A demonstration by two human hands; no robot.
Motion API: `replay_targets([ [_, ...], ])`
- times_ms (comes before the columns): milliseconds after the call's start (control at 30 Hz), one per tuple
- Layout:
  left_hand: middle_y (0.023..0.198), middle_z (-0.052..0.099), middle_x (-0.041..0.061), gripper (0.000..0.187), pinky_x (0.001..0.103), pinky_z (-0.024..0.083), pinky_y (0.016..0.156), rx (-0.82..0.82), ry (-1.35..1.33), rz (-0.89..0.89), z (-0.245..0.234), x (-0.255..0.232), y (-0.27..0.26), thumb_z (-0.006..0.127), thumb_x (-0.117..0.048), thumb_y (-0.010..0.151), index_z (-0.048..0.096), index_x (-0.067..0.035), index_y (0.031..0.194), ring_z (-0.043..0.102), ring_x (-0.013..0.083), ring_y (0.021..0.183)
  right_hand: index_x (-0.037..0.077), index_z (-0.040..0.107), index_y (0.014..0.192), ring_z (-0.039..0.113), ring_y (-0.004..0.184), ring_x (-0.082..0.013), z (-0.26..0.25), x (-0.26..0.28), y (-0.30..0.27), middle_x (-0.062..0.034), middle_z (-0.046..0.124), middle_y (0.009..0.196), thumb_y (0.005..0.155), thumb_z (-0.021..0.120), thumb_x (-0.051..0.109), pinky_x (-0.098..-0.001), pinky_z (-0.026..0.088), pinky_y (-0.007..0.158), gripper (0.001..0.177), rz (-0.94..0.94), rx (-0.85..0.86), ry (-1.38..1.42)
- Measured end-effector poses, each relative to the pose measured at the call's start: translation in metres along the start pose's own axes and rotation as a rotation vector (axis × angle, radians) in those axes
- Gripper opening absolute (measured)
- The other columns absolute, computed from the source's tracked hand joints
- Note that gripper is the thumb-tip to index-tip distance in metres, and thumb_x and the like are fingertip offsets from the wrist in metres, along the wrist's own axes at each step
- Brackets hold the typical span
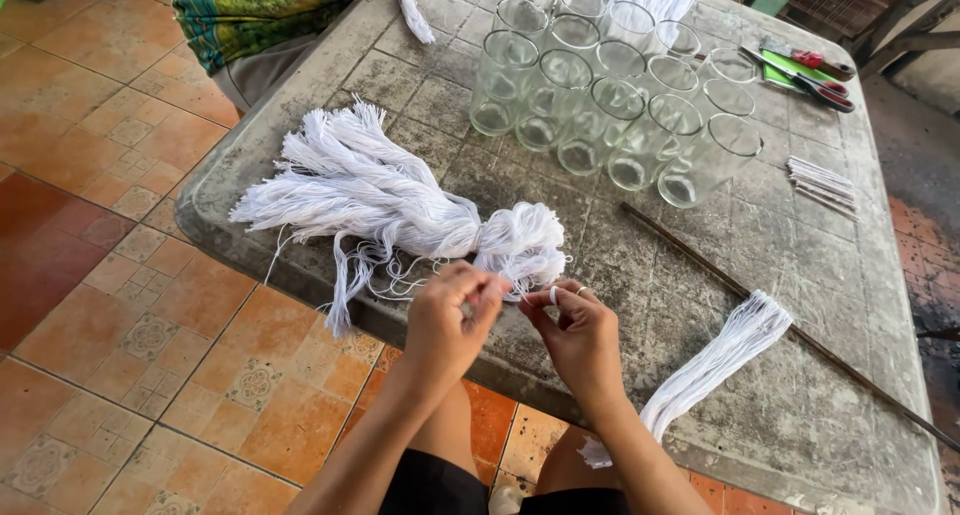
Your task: Preparing candle wicks by separating yarn strands and tying knots.
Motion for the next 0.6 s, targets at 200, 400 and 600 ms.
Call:
replay_targets([
  [200,0.151,0.050,0.018,0.053,0.060,0.026,0.116,0.235,0.448,0.086,0.032,0.003,0.020,0.057,-0.008,0.094,0.055,-0.013,0.146,0.042,0.0395,0.142,0.014,0.085,0.090,0.048,0.050,-0.0083,-0.019,0.009,-0.004,-0.0050,0.073,0.085,0.086,0.082,0.012,-0.0267,0.045,0.048,0.006,-0.002,0.042,-0.066],
  [400,0.165,0.034,0.006,0.054,0.056,0.014,0.123,0.260,0.649,0.205,0.054,0.034,0.008,0.050,-0.026,0.094,0.055,-0.014,0.146,0.021,0.0285,0.154,0.000,0.077,0.102,0.073,0.099,-0.0237,-0.102,0.004,-0.023,-0.0153,0.075,0.111,0.088,0.070,0.007,-0.0309,0.063,0.088,0.017,0.225,0.351,0.366],
  [600,0.168,0.025,0.007,0.061,0.057,0.006,0.124,0.355,0.672,0.185,0.059,0.035,0.009,0.050,-0.023,0.092,0.046,-0.013,0.152,0.013,0.0301,0.156,-0.002,0.073,0.100,0.070,0.091,-0.0249,-0.257,0.022,-0.055,-0.0192,0.072,0.100,0.079,0.070,-0.006,-0.0287,0.059,0.077,0.022,-0.087,0.045,0.120],
])
Point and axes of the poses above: each hand's wrist, its own y-axis towards the middle knuckle, its own z-axis out of the palm, x = y × z, the point moved 8 cm from there along y, towards the middle knuckle
